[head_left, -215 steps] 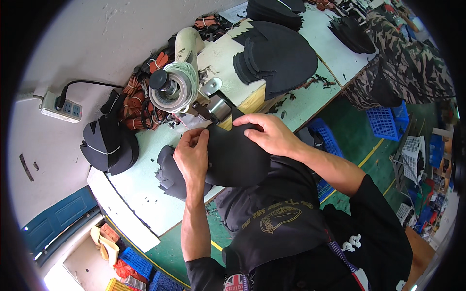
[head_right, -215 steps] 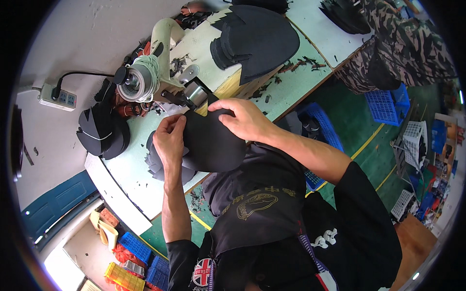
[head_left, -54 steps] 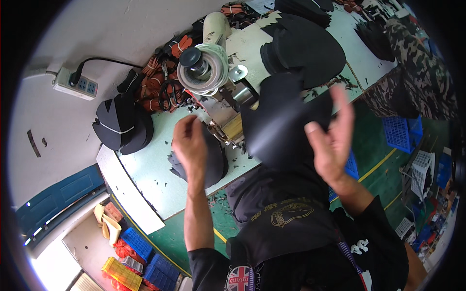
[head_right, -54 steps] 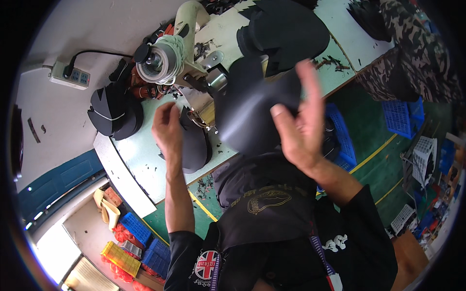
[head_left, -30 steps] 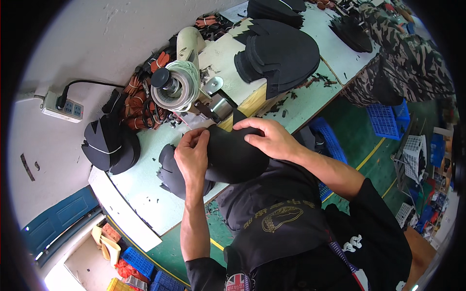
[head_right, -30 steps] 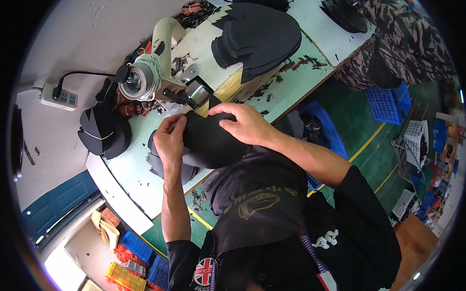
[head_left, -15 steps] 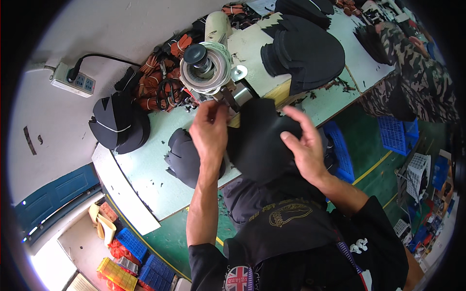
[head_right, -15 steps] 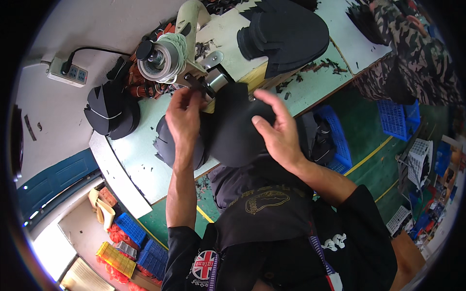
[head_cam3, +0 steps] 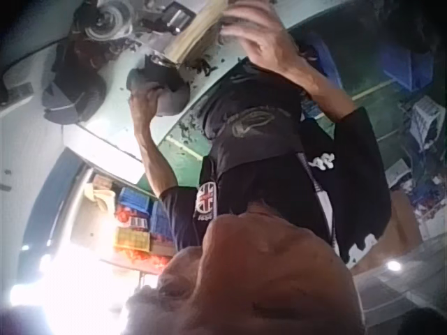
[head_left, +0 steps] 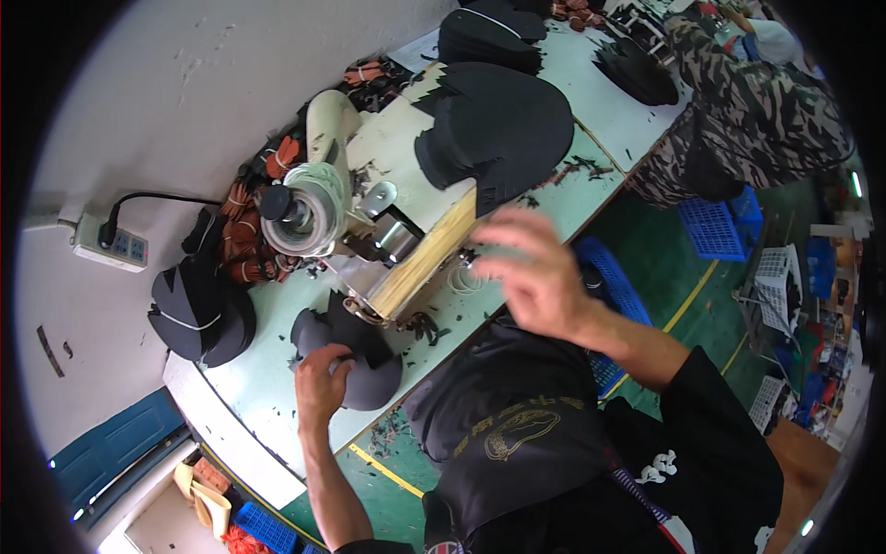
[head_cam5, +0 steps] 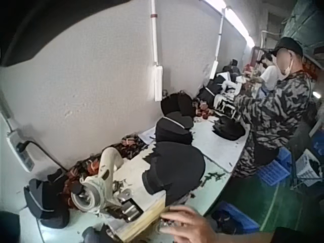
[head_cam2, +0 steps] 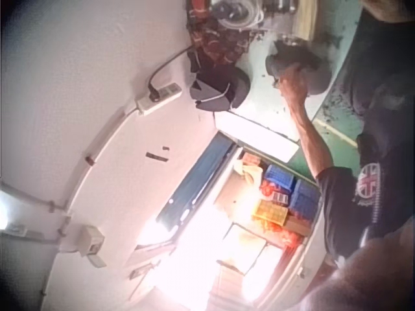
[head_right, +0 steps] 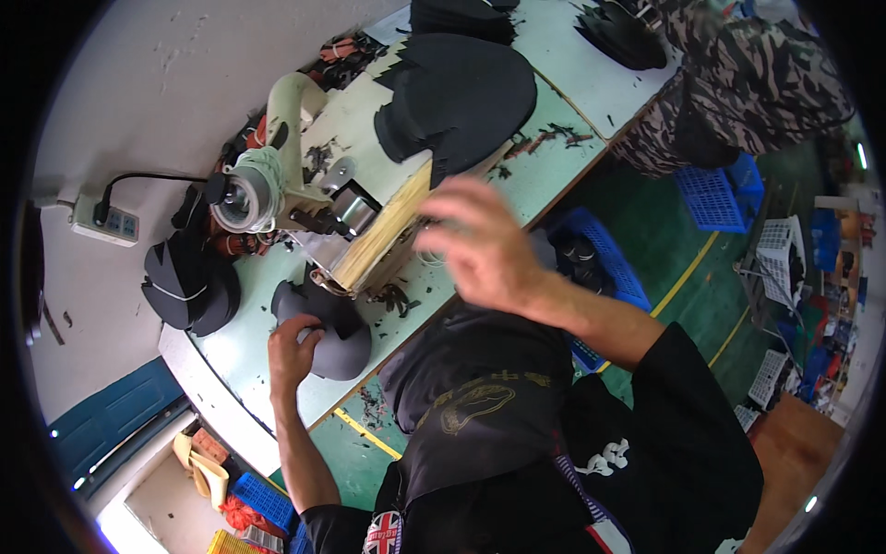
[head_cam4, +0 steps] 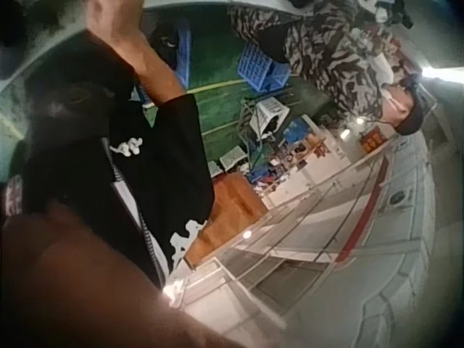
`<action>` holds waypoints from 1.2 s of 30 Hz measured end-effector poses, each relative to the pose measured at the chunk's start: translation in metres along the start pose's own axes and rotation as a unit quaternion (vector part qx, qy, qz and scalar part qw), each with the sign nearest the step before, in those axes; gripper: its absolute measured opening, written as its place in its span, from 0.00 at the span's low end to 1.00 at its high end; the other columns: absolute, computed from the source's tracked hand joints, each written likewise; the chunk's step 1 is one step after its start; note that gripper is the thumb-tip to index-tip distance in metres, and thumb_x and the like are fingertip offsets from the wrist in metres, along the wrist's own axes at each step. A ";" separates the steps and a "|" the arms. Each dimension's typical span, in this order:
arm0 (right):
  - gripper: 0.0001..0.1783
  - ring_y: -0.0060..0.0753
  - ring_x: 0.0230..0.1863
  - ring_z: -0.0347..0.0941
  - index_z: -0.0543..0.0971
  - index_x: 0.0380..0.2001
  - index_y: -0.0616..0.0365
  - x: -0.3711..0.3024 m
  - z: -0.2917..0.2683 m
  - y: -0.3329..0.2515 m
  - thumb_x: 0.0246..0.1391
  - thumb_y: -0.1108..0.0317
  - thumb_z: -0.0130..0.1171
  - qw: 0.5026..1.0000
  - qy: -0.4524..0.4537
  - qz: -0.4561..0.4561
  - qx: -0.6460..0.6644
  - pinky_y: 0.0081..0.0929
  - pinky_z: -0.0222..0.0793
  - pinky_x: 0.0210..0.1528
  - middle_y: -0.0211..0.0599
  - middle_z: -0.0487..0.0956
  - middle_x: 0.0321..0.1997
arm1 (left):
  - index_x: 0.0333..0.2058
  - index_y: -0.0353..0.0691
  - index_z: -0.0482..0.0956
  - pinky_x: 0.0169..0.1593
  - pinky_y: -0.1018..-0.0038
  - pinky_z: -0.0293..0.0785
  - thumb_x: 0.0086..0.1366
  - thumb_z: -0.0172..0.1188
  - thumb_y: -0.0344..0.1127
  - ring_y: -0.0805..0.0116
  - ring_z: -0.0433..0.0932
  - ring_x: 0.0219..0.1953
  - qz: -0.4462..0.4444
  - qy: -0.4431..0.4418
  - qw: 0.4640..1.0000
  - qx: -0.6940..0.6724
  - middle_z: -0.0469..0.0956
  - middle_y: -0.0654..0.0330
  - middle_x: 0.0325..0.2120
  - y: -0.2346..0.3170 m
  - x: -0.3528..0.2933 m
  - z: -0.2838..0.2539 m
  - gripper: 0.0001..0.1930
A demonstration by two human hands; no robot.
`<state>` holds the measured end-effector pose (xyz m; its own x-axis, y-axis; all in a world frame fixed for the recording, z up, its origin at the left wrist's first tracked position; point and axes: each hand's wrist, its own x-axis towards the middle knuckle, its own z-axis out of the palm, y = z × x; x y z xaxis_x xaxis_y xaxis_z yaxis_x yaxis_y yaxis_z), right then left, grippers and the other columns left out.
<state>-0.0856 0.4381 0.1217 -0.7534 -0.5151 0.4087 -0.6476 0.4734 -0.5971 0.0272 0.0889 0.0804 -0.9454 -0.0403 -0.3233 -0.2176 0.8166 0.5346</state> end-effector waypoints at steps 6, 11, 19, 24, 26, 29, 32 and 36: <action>0.17 0.37 0.61 0.67 0.80 0.51 0.51 -0.006 0.048 -0.019 0.57 0.70 0.59 0.857 -0.210 0.195 0.428 0.33 0.62 0.62 0.49 0.71 0.60 | 0.43 0.34 0.82 0.41 0.76 0.74 0.64 0.62 0.32 0.73 0.80 0.34 0.002 0.007 0.960 -0.279 0.84 0.57 0.32 0.065 0.030 -0.006 0.12; 0.18 0.14 0.33 0.70 0.77 0.52 0.60 0.018 0.051 -0.008 0.57 0.77 0.55 0.874 -0.169 0.301 0.342 0.19 0.68 0.37 0.27 0.79 0.38 | 0.41 0.33 0.83 0.39 0.77 0.74 0.62 0.64 0.37 0.74 0.80 0.31 -0.085 0.126 0.942 -0.298 0.84 0.59 0.29 0.082 0.054 0.020 0.13; 0.16 0.29 0.34 0.79 0.82 0.44 0.61 0.052 0.066 0.007 0.53 0.74 0.52 0.957 -0.147 0.214 0.126 0.24 0.72 0.41 0.44 0.84 0.36 | 0.34 0.34 0.83 0.37 0.73 0.75 0.59 0.65 0.39 0.69 0.83 0.29 -0.179 0.198 0.937 -0.225 0.84 0.55 0.26 0.109 0.066 0.013 0.12; 0.17 0.20 0.33 0.75 0.80 0.48 0.62 0.032 0.049 -0.008 0.55 0.78 0.51 0.928 -0.077 0.307 0.196 0.22 0.70 0.40 0.39 0.83 0.39 | 0.34 0.35 0.82 0.37 0.69 0.77 0.58 0.66 0.39 0.61 0.84 0.30 -0.132 0.219 0.944 -0.208 0.84 0.54 0.26 0.110 0.081 0.025 0.12; 0.19 0.23 0.49 0.75 0.76 0.52 0.66 0.006 0.040 -0.021 0.57 0.79 0.50 0.886 -0.029 0.361 0.289 0.21 0.68 0.53 0.40 0.80 0.50 | 0.36 0.34 0.80 0.37 0.71 0.77 0.61 0.64 0.36 0.65 0.84 0.29 -0.107 0.203 0.941 -0.250 0.83 0.56 0.26 0.110 0.080 0.024 0.10; 0.26 0.23 0.51 0.74 0.68 0.60 0.66 -0.003 0.037 -0.038 0.57 0.80 0.52 0.828 0.122 0.345 0.424 0.21 0.67 0.55 0.40 0.80 0.50 | 0.38 0.34 0.80 0.37 0.75 0.77 0.64 0.61 0.32 0.70 0.82 0.29 -0.066 0.222 0.902 -0.364 0.83 0.57 0.27 0.102 0.076 0.023 0.08; 0.32 0.29 0.50 0.75 0.57 0.67 0.66 0.013 -0.008 -0.043 0.60 0.82 0.50 0.896 0.208 0.197 0.340 0.26 0.69 0.55 0.47 0.79 0.50 | 0.42 0.34 0.80 0.40 0.74 0.77 0.63 0.62 0.30 0.70 0.81 0.32 -0.075 0.288 0.920 -0.256 0.83 0.55 0.32 0.061 0.058 0.015 0.10; 0.25 0.38 0.46 0.78 0.64 0.60 0.69 0.037 -0.045 -0.012 0.58 0.85 0.48 0.955 0.290 -0.047 0.046 0.31 0.73 0.52 0.52 0.80 0.47 | 0.48 0.33 0.77 0.55 0.61 0.70 0.60 0.61 0.29 0.50 0.75 0.51 -0.098 0.256 0.959 0.071 0.76 0.46 0.49 -0.030 0.035 0.031 0.17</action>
<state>-0.1112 0.4458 0.1749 -0.6460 -0.0579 0.7611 -0.7231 0.3658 -0.5859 0.0081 0.0809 0.0290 -0.8927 -0.4491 0.0374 -0.4032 0.8330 0.3789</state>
